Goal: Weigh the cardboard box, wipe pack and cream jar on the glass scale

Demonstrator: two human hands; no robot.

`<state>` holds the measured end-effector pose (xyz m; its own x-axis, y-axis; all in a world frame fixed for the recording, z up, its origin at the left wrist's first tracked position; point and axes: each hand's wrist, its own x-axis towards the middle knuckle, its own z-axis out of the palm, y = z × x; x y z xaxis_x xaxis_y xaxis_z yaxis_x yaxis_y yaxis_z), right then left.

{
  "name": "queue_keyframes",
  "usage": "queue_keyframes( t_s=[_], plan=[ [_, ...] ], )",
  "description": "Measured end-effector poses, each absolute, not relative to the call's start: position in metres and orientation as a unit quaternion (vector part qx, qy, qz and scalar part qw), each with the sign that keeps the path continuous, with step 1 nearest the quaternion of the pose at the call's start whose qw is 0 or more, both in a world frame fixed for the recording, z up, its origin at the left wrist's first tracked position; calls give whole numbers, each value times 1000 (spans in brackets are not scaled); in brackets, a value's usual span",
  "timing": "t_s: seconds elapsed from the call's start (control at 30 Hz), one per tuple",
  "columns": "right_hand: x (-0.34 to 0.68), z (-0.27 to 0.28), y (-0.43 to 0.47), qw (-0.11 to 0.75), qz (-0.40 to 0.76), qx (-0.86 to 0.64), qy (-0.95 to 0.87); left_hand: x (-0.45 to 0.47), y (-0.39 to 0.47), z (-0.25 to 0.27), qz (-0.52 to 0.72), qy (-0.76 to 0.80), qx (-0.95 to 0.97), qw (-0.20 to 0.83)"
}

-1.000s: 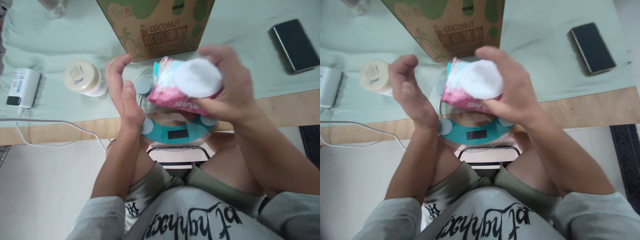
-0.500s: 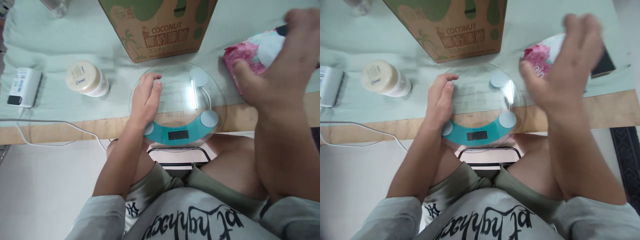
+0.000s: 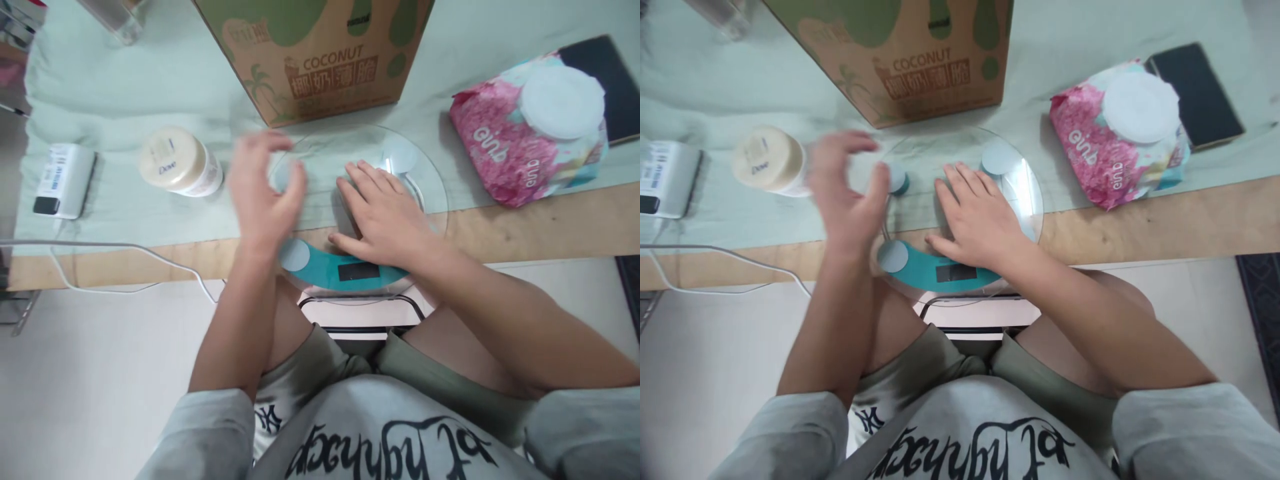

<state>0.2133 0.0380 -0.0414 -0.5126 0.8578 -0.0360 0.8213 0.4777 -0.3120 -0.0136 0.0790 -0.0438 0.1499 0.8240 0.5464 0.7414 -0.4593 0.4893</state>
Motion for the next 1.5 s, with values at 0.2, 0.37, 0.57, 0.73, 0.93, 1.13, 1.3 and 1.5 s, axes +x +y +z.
queue_keyframes(
  t_s=[0.2, 0.37, 0.57, 0.73, 0.93, 1.13, 1.3, 1.5],
  plan=[
    [213, -46, 39, 73, 164, -490, -853, -144, 124, -82, 482, 664, 572, 3],
    [218, -54, 43, 130, 187, -488, -843, -172, 135, -106, 475, 642, 602, 1],
    [226, -47, 46, 247, 264, -508, -782, -95, 111, -61, 532, 431, 729, 3],
    [233, -42, 41, 325, 283, -510, -744, 2, 81, -52, 487, 352, 787, 141],
    [235, -43, 44, 312, 243, -489, -777, 8, 74, -40, 351, 309, 826, 316],
    [232, -41, 46, 296, 253, -494, -777, -51, 102, -78, 358, 411, 781, 306],
    [231, -42, 45, 298, 243, -499, -777, -42, 106, -98, 349, 469, 771, 252],
    [231, -42, 45, 308, 242, -493, -777, -41, 101, -84, 367, 461, 773, 235]
  ],
)
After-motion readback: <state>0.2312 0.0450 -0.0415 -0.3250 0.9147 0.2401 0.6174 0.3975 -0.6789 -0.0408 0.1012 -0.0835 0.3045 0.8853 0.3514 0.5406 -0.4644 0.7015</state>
